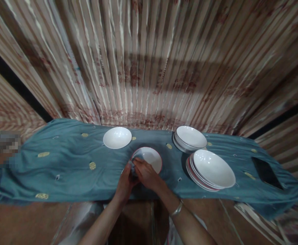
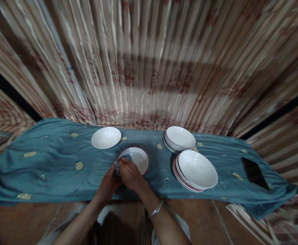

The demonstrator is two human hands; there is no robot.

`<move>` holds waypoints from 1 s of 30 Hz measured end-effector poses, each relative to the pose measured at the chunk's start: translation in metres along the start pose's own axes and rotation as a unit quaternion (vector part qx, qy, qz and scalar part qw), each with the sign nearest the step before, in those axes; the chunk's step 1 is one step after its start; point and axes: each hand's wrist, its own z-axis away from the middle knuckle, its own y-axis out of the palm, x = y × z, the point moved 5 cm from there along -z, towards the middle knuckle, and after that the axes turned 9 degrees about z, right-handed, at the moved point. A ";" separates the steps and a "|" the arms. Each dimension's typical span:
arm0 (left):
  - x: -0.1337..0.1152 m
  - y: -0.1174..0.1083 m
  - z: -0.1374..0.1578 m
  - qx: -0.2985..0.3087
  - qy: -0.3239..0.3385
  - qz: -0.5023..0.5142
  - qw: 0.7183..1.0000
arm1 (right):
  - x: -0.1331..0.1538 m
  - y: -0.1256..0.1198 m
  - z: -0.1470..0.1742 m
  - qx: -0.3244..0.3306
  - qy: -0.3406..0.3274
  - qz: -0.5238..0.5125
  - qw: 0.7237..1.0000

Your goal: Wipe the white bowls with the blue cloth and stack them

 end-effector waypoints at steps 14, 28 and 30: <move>0.004 0.003 0.003 0.039 -0.018 0.043 0.998 | -0.045 -0.008 -0.002 0.047 0.126 0.218 0.966; 0.003 0.003 0.002 0.018 -0.025 0.027 0.999 | -0.038 -0.011 0.019 0.148 0.035 0.010 0.988; 0.003 0.004 0.002 0.017 -0.035 0.026 0.999 | -0.032 -0.006 0.015 0.126 0.019 -0.042 0.991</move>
